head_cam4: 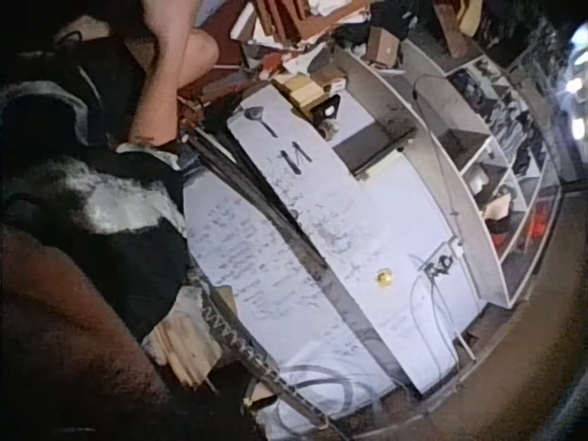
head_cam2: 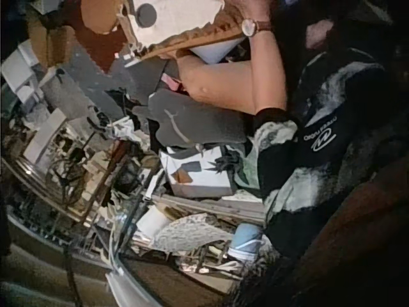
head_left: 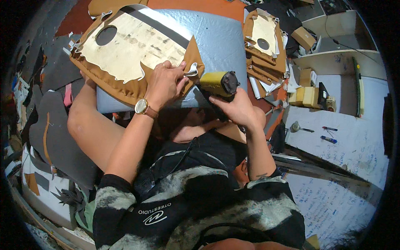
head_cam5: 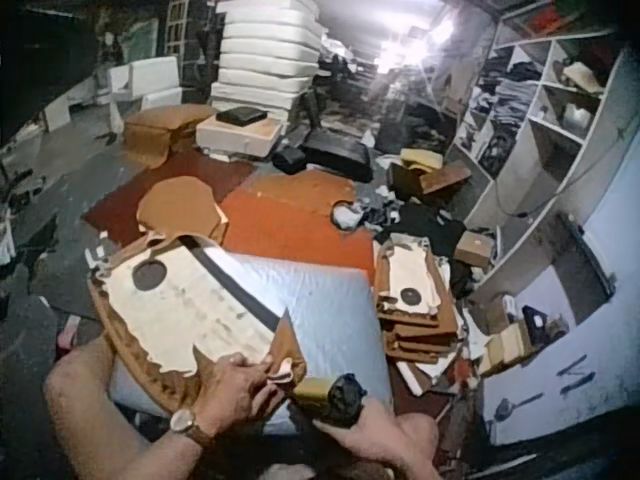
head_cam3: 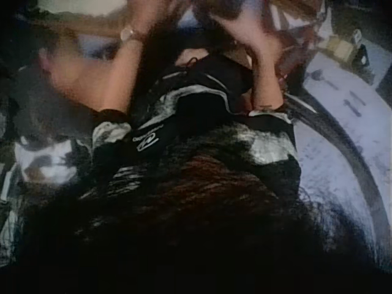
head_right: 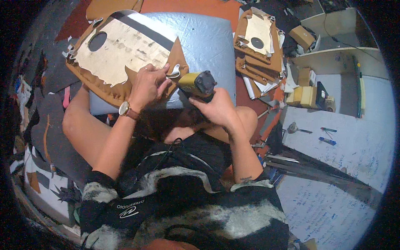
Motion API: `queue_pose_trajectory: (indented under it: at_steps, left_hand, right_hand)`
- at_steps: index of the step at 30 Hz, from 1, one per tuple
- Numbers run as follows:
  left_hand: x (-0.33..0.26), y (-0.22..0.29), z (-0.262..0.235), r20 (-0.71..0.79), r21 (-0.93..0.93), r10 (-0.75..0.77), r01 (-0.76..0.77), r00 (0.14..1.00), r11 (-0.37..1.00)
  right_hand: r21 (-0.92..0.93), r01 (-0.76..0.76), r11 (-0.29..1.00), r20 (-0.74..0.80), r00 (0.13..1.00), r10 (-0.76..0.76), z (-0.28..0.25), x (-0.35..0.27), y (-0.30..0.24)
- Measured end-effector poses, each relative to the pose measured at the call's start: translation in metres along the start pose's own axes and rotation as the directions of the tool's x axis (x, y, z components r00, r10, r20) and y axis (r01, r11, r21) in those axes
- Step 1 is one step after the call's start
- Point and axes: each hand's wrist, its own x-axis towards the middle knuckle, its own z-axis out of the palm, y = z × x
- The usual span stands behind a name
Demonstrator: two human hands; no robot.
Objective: The person sits on the floor and uses a staple gun to attach a light brown fabric cover to a rectangular foam cushion. They repeatedly staple along the edges, adjusting the fabric with their hands to secure it to the cushion.
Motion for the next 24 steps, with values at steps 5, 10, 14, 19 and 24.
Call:
queue_pose_trajectory:
  at_steps: [5, 10, 14, 19, 24]
  left_hand:
    - [0.002, 0.002, -0.002, 0.013, -0.006, -0.029, 0.029, 0.999, 1.000]
    - [0.003, 0.006, -0.005, 0.094, 0.023, -0.091, 0.089, 0.991, 0.996]
    - [0.006, 0.014, -0.029, 0.249, -0.135, -0.251, 0.290, 0.935, 0.948]
    - [-0.013, 0.025, -0.034, 0.247, 0.169, -0.214, 0.175, 0.945, 0.970]
    - [-0.013, 0.010, -0.025, 0.227, 0.187, -0.184, 0.142, 0.956, 0.972]
  right_hand:
    - [-0.113, -0.083, 0.990, -0.044, 0.996, 0.079, 0.007, 0.001, -0.007]
    - [-0.273, -0.132, 0.953, -0.060, 0.991, 0.120, 0.019, 0.018, -0.007]
    - [-0.273, -0.136, 0.952, -0.019, 0.991, 0.136, 0.016, 0.022, 0.002]
    - [-0.137, -0.060, 0.989, -0.049, 0.997, 0.054, 0.025, 0.017, 0.012]
    - [-0.079, -0.062, 0.995, -0.073, 0.996, 0.057, 0.032, 0.012, 0.009]
